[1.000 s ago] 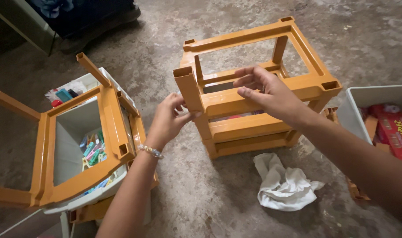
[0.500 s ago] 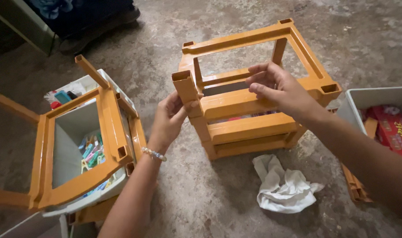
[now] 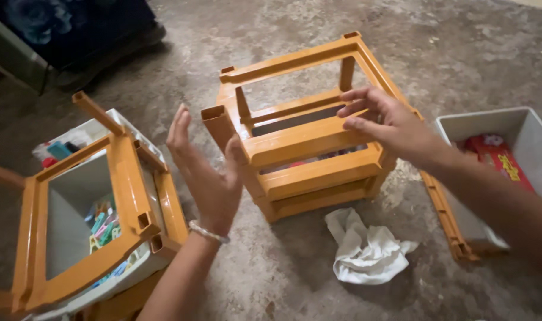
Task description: The person wipes a yellow plastic frame with a white cloth, then assembles it with other matching frames and leg pieces. They insert the legs into the frame sockets and stack the frames to form a small stool or stand.
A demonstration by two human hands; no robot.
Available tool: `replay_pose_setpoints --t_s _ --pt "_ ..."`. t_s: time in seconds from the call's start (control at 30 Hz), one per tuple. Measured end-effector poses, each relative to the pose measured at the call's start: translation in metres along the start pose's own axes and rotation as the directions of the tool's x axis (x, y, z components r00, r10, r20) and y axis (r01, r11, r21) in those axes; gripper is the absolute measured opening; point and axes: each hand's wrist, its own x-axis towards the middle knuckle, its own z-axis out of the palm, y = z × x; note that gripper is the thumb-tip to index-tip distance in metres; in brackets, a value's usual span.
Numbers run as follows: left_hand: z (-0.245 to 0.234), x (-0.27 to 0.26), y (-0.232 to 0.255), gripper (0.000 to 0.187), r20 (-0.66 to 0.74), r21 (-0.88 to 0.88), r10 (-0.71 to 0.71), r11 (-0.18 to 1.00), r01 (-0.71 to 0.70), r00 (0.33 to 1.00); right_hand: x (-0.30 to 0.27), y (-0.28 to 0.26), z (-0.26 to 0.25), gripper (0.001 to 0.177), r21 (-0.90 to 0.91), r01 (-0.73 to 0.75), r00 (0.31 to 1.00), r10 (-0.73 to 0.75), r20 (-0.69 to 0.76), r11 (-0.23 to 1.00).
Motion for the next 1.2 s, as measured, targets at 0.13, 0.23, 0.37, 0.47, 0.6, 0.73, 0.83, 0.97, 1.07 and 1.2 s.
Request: replay_pose_setpoints --t_s 0.13,0.23,0.37,0.47,0.6,0.73,0.83,0.97,1.07,1.2 --pt "0.026 -0.011 0.059 0.051 0.118 -0.151 0.236 0.964 -0.218 0.965 -0.020 0.017 -0.051 0.039 -0.274 0.113 0.992 -0.123 -0.017 0.955" --pt "0.062 -0.046 0.100 0.042 0.413 -0.351 0.326 0.919 -0.182 0.850 -0.043 0.046 -0.112 0.037 -0.436 -0.010 0.995 -0.033 -0.090 0.900" --pt "0.134 -0.111 0.134 0.034 0.721 -0.513 0.405 0.858 0.040 0.562 -0.071 0.112 -0.174 0.031 -0.541 -0.125 0.989 0.064 -0.130 0.832" --pt "0.174 -0.180 0.147 0.049 0.930 -0.258 0.197 0.951 0.170 0.310 -0.092 0.181 -0.192 0.032 -0.652 -0.446 0.891 0.376 -0.255 0.613" --pt "0.210 -0.273 0.139 0.104 0.980 0.192 -0.190 0.981 0.025 -0.055 -0.117 0.277 -0.202 0.053 -0.840 -0.539 0.656 0.657 -0.370 0.065" --pt "0.220 -0.337 0.122 0.118 0.971 0.221 -0.231 0.967 -0.124 -0.065 -0.153 0.351 -0.192 0.070 -0.831 -0.555 0.531 0.747 -0.399 -0.049" --pt "0.228 -0.341 0.113 0.041 0.995 0.102 -0.101 0.987 -0.123 0.012 -0.175 0.393 -0.181 0.066 -0.716 -0.696 0.492 0.763 -0.419 0.056" --pt "0.238 -0.288 0.124 0.041 0.976 0.170 -0.211 0.881 0.442 0.046 -0.186 0.423 -0.177 0.069 -0.699 -0.710 0.514 0.741 -0.432 0.084" --pt "0.231 -0.219 0.147 0.031 0.942 -0.031 -0.237 0.642 0.766 0.237 -0.167 0.397 -0.197 0.073 -0.648 -0.749 0.532 0.710 -0.461 0.141" --pt "0.197 -0.136 0.174 0.029 0.877 -0.268 -0.254 0.445 0.854 0.407 -0.131 0.287 -0.229 0.084 -0.575 -0.727 0.679 0.520 -0.519 0.376"
